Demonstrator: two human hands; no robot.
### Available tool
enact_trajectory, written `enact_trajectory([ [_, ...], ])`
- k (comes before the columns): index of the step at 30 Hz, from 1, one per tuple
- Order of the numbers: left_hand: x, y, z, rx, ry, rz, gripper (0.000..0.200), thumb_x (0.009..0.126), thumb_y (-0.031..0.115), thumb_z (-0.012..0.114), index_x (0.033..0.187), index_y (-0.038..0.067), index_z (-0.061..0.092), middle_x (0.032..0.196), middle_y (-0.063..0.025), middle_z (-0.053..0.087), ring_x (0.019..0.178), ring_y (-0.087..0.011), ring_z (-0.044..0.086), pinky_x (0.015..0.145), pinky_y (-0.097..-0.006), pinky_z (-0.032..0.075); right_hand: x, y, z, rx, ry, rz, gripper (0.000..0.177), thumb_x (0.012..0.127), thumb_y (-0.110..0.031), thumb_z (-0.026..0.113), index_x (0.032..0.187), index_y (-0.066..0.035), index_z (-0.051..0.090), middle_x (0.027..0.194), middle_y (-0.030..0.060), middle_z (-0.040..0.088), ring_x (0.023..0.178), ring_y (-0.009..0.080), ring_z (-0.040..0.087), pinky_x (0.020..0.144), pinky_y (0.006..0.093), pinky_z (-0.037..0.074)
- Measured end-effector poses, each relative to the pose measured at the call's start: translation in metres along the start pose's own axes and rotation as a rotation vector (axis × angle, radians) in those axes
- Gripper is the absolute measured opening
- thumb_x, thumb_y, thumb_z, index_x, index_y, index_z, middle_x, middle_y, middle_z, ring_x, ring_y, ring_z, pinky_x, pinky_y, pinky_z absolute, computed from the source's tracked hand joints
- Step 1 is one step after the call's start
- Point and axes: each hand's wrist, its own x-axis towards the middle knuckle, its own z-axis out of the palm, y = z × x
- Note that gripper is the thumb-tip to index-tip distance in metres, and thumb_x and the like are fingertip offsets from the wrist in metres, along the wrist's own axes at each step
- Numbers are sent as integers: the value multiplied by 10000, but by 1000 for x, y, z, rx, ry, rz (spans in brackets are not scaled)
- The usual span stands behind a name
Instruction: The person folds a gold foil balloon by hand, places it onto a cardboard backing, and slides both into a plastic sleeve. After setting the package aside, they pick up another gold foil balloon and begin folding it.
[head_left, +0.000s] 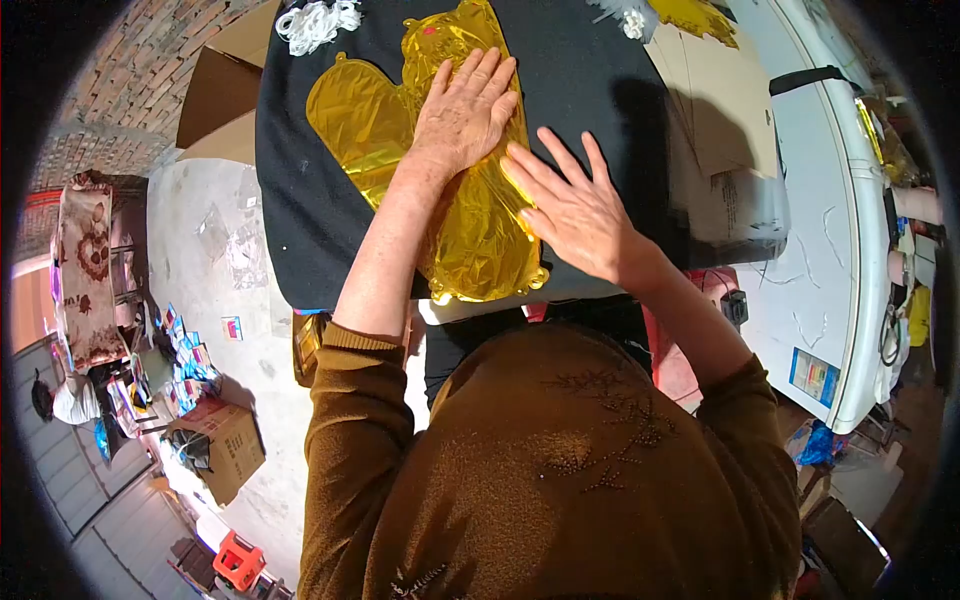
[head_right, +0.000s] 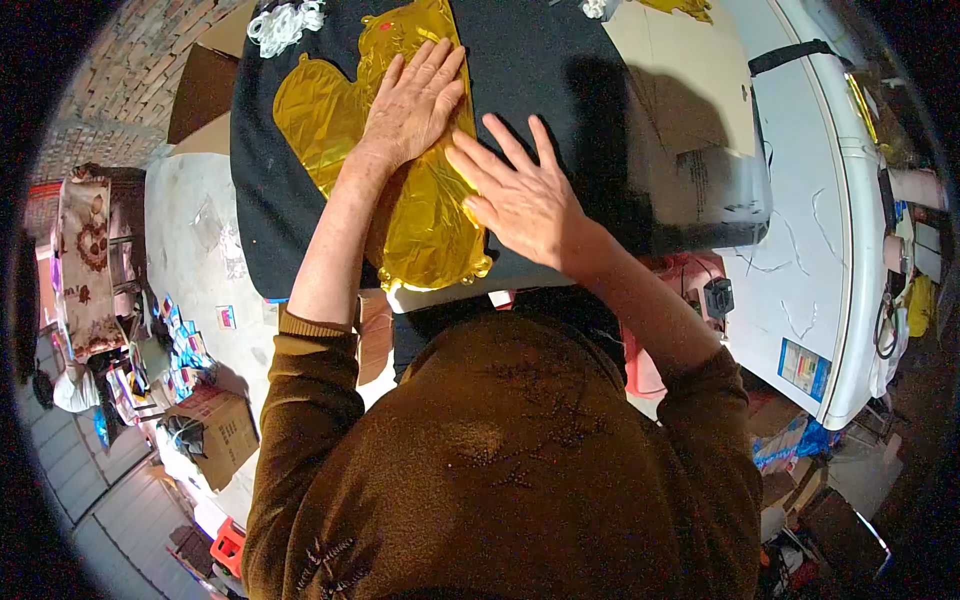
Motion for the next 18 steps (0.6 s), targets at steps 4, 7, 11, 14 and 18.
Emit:
enact_trajectory([
  [4, 0, 6, -4, 39, 22, 5, 604, 1094, 498, 373, 1607, 180, 360, 1660, -74, 358, 1547, -248, 290, 1278, -481, 175, -28, -6, -14, 122, 28, -74, 563, 975, -307, 632, 1490, -97, 543, 1595, 80, 459, 1518, 345, 320, 1229, 643, 115],
  [7, -1, 6, -5, 39, 30, 11, 603, 1088, 501, 388, 1595, 175, 384, 1650, -81, 375, 1541, -253, 303, 1273, -486, 191, -43, -13, -13, 169, 30, -108, 571, 947, -320, 663, 1462, -91, 574, 1567, 94, 491, 1502, 340, 353, 1220, 640, 146],
  [11, -2, 8, -6, 23, 26, 7, 606, 1085, 508, 393, 1591, 174, 393, 1649, -83, 377, 1540, -257, 305, 1272, -489, 193, -57, -16, -15, 256, 28, -182, 568, 911, -340, 695, 1391, -46, 618, 1506, 122, 544, 1466, 327, 419, 1228, 606, 181],
  [14, -1, 7, -6, 43, 11, 2, 618, 1085, 521, 378, 1598, 176, 380, 1656, -84, 363, 1547, -254, 291, 1277, -486, 182, -53, -14, -27, 437, -25, -249, 464, 842, -168, 713, 1268, 10, 665, 1391, 145, 620, 1381, 343, 520, 1216, 549, 309],
  [18, 0, 9, -8, 38, -18, -2, 629, 1087, 526, 365, 1605, 169, 364, 1664, -84, 349, 1553, -253, 276, 1278, -488, 177, -13, -11, -27, 395, 257, -293, 378, 798, -65, 731, 1164, 16, 682, 1211, 156, 677, 1227, 319, 618, 1073, 485, 507],
])
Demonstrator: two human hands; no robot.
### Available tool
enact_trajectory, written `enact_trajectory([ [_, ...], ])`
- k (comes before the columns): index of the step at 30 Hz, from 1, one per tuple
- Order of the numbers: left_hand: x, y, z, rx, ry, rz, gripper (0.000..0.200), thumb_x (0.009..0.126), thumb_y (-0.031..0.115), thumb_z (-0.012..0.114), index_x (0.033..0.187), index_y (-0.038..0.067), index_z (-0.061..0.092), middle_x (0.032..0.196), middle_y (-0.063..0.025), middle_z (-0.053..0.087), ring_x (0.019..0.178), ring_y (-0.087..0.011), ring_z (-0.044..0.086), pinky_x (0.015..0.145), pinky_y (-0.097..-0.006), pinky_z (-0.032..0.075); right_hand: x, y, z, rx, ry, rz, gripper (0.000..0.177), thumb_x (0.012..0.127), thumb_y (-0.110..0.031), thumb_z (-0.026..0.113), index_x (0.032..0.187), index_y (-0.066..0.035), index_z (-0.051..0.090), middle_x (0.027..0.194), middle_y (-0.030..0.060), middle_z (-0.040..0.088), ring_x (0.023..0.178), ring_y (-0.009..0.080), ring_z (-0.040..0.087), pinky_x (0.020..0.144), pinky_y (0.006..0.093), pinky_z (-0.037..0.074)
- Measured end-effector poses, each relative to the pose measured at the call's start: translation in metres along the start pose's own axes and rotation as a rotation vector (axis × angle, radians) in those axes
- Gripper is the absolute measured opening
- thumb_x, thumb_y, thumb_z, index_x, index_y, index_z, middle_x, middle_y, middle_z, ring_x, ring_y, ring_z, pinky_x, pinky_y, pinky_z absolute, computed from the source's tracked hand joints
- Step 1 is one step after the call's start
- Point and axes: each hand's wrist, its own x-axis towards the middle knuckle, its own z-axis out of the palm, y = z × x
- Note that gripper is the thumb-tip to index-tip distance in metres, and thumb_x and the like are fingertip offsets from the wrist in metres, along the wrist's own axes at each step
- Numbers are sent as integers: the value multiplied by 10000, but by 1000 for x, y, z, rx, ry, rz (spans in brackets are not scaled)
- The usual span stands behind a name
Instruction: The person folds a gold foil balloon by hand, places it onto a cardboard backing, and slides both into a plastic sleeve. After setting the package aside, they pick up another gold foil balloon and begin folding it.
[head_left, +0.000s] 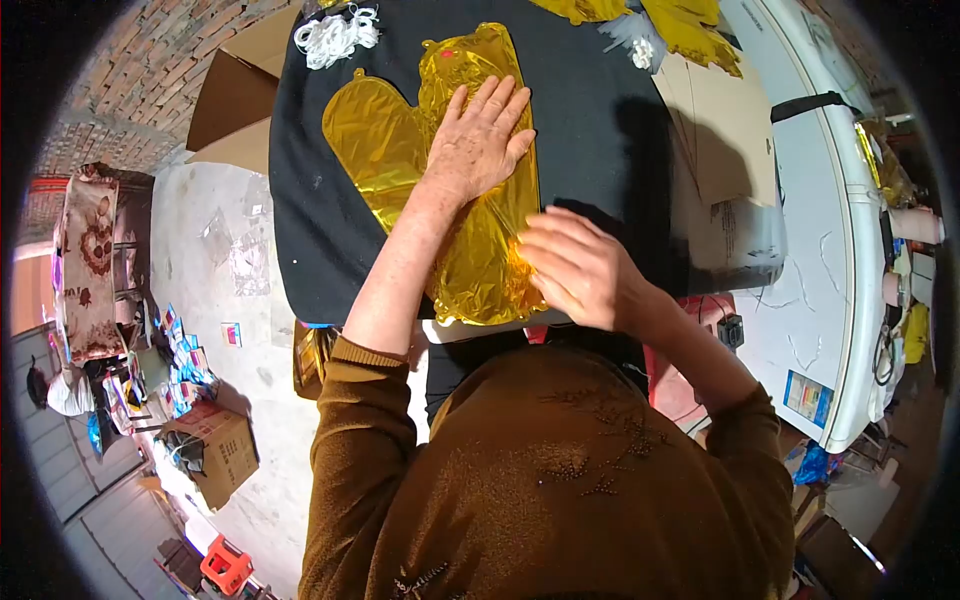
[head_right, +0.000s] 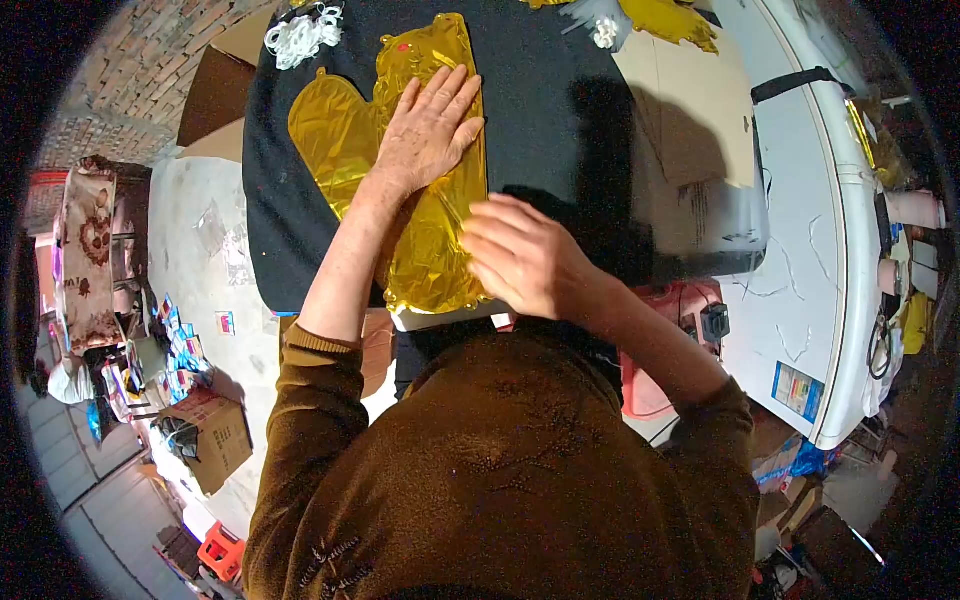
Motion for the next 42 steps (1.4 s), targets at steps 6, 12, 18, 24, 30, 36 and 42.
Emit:
enact_trajectory([
  [6, -1, -3, 1, -7, -5, 14, 625, 1087, 515, 371, 1606, 165, 362, 1665, -83, 345, 1555, -255, 269, 1277, -493, 175, 30, 39, 29, -196, -22, 16, 303, 883, -106, 622, 1162, 6, 655, 1231, 143, 635, 1258, 307, 567, 1107, 415, 466],
  [12, 1, -4, -4, -61, -62, -2, 636, 1091, 498, 369, 1627, 160, 314, 1683, -83, 309, 1572, -249, 229, 1289, -487, 119, 28, 36, 37, -279, -53, 89, 350, 950, -158, 568, 1262, -10, 623, 1363, 145, 571, 1388, 314, 458, 1182, 474, 380],
  [18, 3, -23, -27, -340, 86, -96, 670, 1076, 466, 446, 1626, 117, 289, 1683, -137, 293, 1583, -327, 173, 1290, -481, 108, 33, 37, 31, -346, -101, 66, 341, 966, -195, 580, 1259, -27, 630, 1438, 125, 553, 1462, 310, 403, 1220, 513, 308],
  [24, -82, -38, -88, -597, 263, -657, 578, 1025, 283, 622, 1504, -2, 472, 1443, -223, 581, 1405, -323, 495, 1155, -406, 386, 34, 39, 31, -272, -153, 85, 325, 962, -116, 556, 1265, -14, 617, 1526, 135, 504, 1507, 288, 362, 1254, 508, 255],
  [30, -176, 9, -114, -1050, 371, -1019, 685, 1034, 259, 635, 1554, -81, 347, 1502, -253, 501, 1350, -286, 545, 1128, -360, 426, 32, 39, 34, -266, -153, 91, 329, 950, -73, 580, 1275, -28, 603, 1523, 123, 507, 1510, 276, 359, 1258, 541, 230],
  [36, -167, 27, -125, -1419, 346, -1087, 776, 1037, 269, 628, 1580, -113, 226, 1528, -259, 440, 1295, -298, 571, 1102, -395, 473, 33, 39, 33, -282, -140, 90, 350, 932, -48, 613, 1281, -31, 606, 1503, 122, 526, 1490, 281, 396, 1254, 561, 225],
  [42, -170, 14, -115, -1185, 120, -1157, 533, 1032, 303, 619, 1384, -85, 522, 922, -132, 712, 542, -135, 614, 434, -254, 451, 30, 40, 35, -259, -108, 89, 347, 936, -49, 614, 1283, -30, 606, 1501, 122, 530, 1492, 274, 395, 1252, 573, 220],
])
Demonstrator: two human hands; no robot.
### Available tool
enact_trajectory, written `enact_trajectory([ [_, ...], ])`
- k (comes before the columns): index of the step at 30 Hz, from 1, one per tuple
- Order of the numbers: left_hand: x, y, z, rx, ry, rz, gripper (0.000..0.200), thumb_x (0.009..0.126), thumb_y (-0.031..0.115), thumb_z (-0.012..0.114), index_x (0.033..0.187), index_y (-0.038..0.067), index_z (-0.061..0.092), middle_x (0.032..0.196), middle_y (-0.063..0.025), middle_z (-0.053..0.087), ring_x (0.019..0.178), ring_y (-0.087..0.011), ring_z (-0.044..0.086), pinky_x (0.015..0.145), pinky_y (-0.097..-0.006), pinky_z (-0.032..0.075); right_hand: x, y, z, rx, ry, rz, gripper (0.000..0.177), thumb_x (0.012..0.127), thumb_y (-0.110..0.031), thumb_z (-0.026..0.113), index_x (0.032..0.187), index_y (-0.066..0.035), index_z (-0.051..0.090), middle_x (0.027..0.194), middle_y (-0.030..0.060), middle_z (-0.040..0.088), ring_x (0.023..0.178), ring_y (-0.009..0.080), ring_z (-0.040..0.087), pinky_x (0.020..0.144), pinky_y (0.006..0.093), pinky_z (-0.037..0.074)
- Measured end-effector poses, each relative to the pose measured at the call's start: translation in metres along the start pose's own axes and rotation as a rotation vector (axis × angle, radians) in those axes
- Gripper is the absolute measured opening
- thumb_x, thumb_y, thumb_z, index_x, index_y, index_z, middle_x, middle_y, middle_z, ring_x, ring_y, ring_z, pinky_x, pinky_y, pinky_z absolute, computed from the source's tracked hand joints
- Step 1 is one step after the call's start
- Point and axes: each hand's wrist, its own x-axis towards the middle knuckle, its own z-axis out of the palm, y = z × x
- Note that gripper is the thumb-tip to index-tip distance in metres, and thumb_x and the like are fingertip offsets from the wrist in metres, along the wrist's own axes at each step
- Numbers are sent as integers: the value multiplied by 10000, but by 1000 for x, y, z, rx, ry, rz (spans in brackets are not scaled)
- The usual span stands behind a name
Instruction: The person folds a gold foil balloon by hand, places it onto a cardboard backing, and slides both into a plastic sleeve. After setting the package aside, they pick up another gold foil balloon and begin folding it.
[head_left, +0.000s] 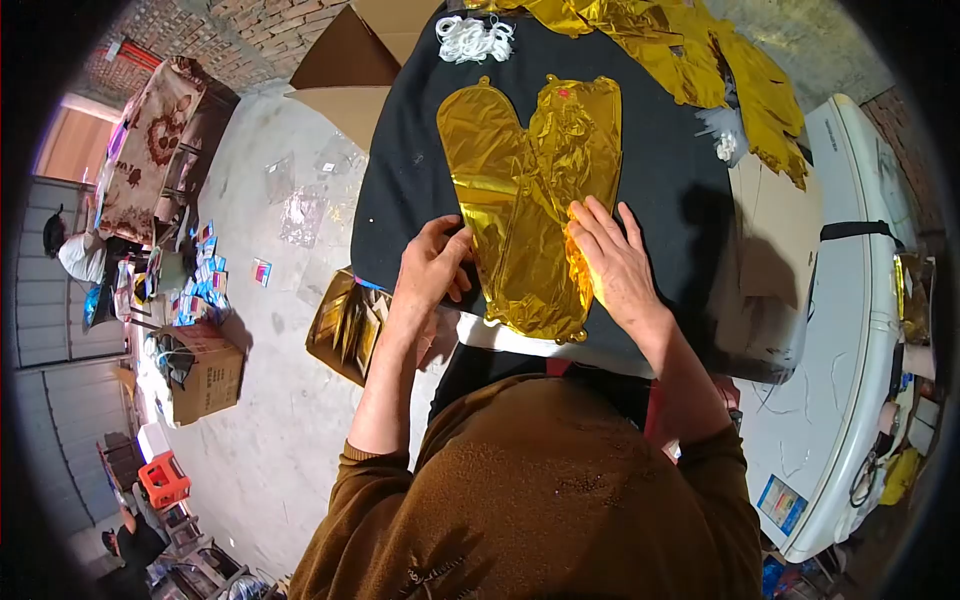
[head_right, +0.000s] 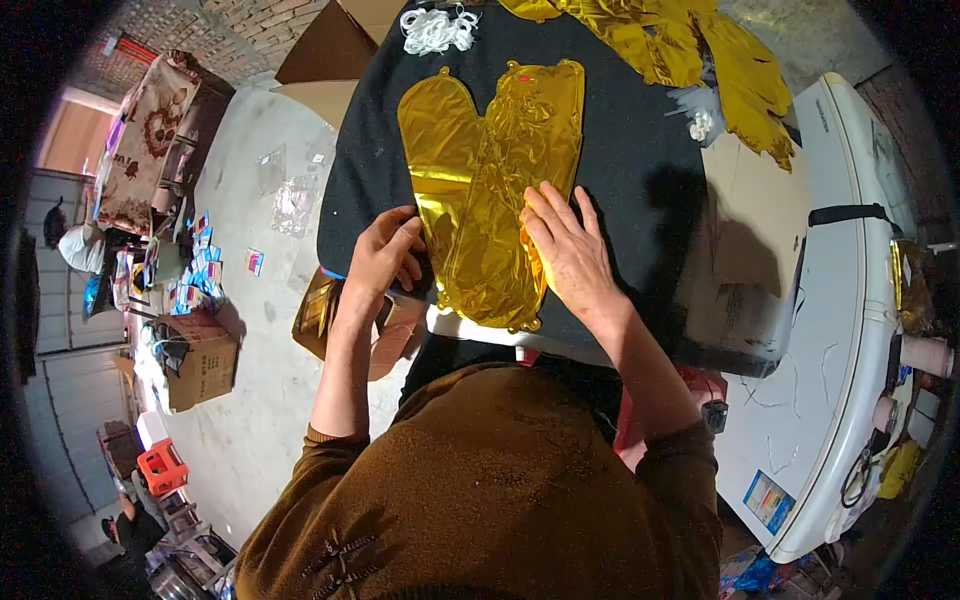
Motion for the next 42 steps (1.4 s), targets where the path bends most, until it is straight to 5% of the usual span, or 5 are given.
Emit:
enact_trajectory([
  [9, 36, 13, 0, -49, -208, -154, 351, 1028, 334, 644, 959, -7, 691, 679, -23, 628, 516, -84, 535, 469, -235, 391, 0, 0, 0, 4, -21, 7, 371, 933, -37, 610, 1304, -32, 591, 1518, 117, 509, 1505, 265, 373, 1258, 567, 208],
  [15, 54, 5, 5, 364, 34, 333, 410, 941, 354, 713, 775, -15, 650, 776, -118, 636, 642, -264, 580, 663, -422, 464, 1, -1, -3, 9, -33, 0, 358, 943, -33, 586, 1301, -25, 587, 1519, 118, 504, 1505, 274, 370, 1257, 565, 210],
  [21, 51, 39, 57, 652, 97, 1006, 173, 796, 108, 718, 915, -5, 664, 1192, -200, 616, 1197, -395, 550, 986, -453, 513, 2, -2, -5, 19, -34, 4, 322, 958, -60, 567, 1276, -19, 592, 1499, 126, 516, 1497, 281, 380, 1257, 567, 205],
  [37, 45, 4, 79, 952, -203, 945, 617, 1083, 333, 444, 1619, 71, 290, 1661, -182, 302, 1568, -322, 225, 1285, -516, 116, 5, 14, -11, 212, -70, 26, 363, 964, -65, 610, 1325, -29, 601, 1483, 126, 545, 1498, 280, 387, 1261, 521, 200],
  [42, 44, 4, 80, 997, -182, 923, 633, 1091, 361, 419, 1630, 69, 259, 1685, -172, 256, 1580, -310, 189, 1288, -502, 100, 22, 31, -21, 254, 123, 115, 351, 954, -56, 628, 1298, 11, 615, 1341, 169, 632, 1302, 340, 544, 1089, 434, 438],
])
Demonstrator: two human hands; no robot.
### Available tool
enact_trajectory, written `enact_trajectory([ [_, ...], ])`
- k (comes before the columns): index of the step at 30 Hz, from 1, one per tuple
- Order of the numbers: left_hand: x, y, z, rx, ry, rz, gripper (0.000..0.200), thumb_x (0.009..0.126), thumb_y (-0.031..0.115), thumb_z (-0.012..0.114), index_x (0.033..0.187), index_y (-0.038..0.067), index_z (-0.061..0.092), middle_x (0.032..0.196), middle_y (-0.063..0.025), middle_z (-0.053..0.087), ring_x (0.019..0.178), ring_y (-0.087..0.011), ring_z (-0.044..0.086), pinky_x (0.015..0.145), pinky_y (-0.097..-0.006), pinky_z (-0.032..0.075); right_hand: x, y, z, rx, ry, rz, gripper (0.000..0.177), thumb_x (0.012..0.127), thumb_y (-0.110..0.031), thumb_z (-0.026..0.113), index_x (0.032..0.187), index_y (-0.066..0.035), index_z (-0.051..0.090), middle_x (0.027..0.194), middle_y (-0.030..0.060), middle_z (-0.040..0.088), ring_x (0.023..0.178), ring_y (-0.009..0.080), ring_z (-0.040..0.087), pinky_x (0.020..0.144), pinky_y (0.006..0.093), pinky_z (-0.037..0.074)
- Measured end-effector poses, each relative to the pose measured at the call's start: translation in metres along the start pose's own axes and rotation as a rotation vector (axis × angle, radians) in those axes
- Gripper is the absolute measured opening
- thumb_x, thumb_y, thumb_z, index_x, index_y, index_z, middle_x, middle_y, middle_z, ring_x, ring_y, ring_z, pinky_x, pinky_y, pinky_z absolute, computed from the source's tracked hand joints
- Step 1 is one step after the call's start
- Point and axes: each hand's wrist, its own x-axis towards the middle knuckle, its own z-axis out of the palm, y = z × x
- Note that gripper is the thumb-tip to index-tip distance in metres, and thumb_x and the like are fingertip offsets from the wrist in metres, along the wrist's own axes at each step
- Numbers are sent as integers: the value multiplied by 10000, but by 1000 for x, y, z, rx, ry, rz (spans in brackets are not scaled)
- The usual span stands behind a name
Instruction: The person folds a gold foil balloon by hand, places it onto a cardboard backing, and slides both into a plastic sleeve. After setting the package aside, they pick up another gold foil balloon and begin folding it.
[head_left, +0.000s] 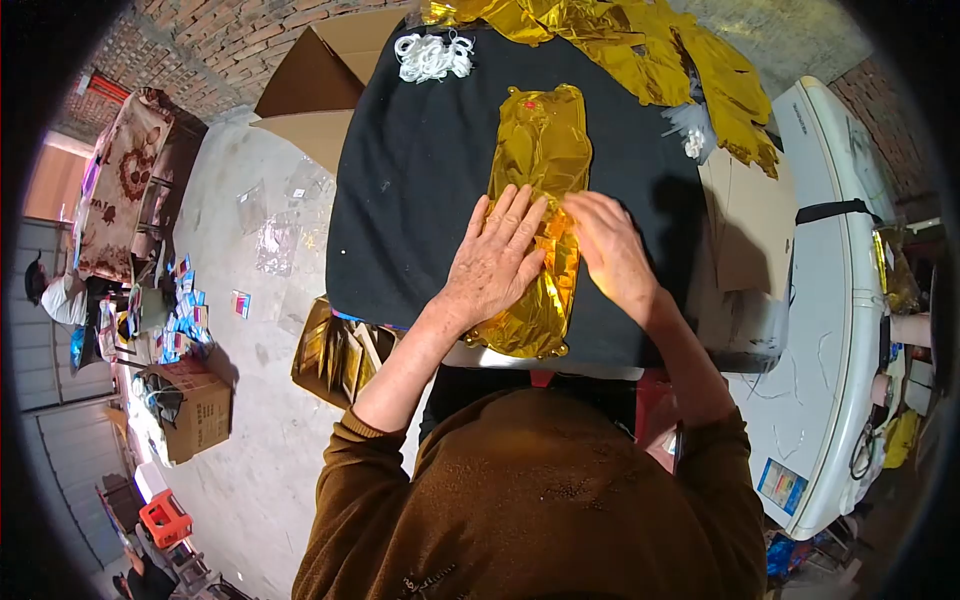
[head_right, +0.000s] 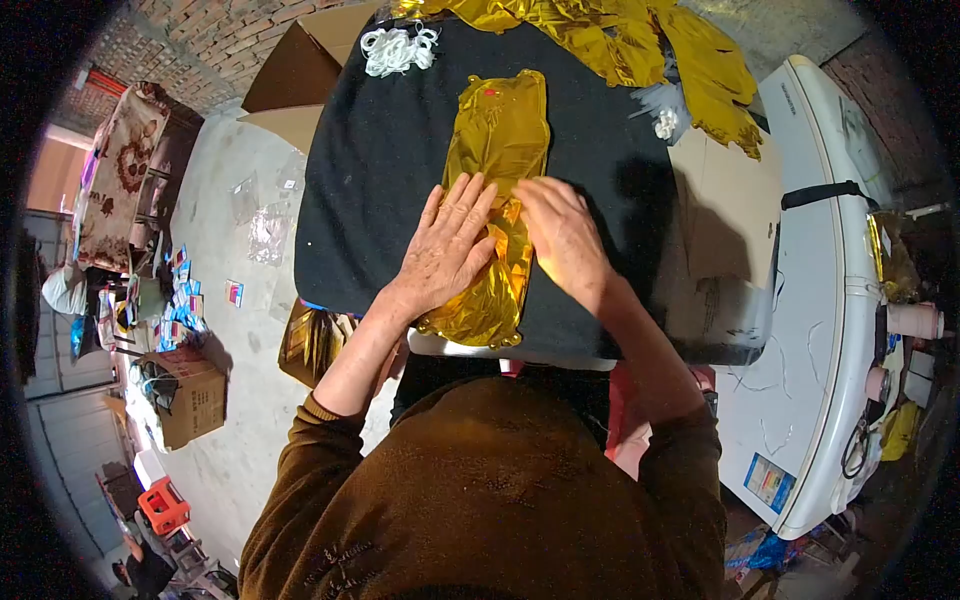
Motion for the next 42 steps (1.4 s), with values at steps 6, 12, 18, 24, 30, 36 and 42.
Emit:
enact_trajectory([
  [6, -8, -3, -19, -255, 135, -33, 665, 1054, 330, 520, 1608, 38, 294, 1654, -226, 289, 1565, -375, 211, 1278, -477, 165, 32, 29, -2, 98, 73, 218, 308, 959, -103, 646, 1249, -8, 605, 1117, 183, 699, 1068, 368, 662, 927, 454, 525],
  [12, -56, 0, -51, -239, 284, -118, 580, 798, 263, 819, 1281, 18, 610, 1272, -173, 593, 1280, -373, 509, 1062, -470, 405, 37, 40, -15, 70, 131, 218, 298, 939, -49, 665, 1230, -12, 613, 1040, 144, 684, 874, 267, 678, 813, 360, 553],
  [18, -101, 23, -34, -94, 263, -315, 407, 777, 264, 833, 1050, 44, 626, 1010, -107, 572, 963, -311, 515, 854, -429, 383, 24, 4, -12, -78, 56, -212, 410, 798, 17, 775, 1180, -53, 645, 1089, 114, 633, 1027, 307, 618, 883, 385, 527],
  [24, -101, 37, -20, -36, 336, -410, 321, 798, 232, 819, 992, 64, 626, 941, -95, 568, 914, -298, 514, 811, -425, 374, 31, -19, 5, -252, -68, -341, 482, 730, -30, 807, 1193, -92, 687, 1234, 59, 619, 1147, 239, 589, 941, 362, 486],
  [30, -92, 35, -18, 24, 354, -417, 319, 815, 223, 809, 1013, 56, 622, 929, -93, 597, 886, -288, 540, 795, -421, 375, 50, -10, 13, -355, -58, -520, 332, 793, -94, 736, 1125, -89, 712, 1182, 65, 664, 1144, 238, 612, 914, 377, 498],
  [36, -85, 29, -17, 55, 319, -419, 260, 833, 202, 793, 968, 61, 620, 885, -91, 622, 856, -285, 566, 776, -417, 384, 66, -7, 10, -350, 70, -565, 240, 810, -99, 707, 1050, -85, 707, 1130, 56, 679, 1126, 252, 628, 909, 393, 506],
  [42, -85, 28, -18, 44, 318, -388, 218, 824, 168, 781, 907, 68, 605, 840, -80, 591, 829, -275, 556, 762, -414, 378, 74, 6, 1, -351, 64, -525, 249, 810, -106, 711, 1059, -97, 706, 1094, 40, 679, 1094, 248, 633, 910, 398, 497],
])
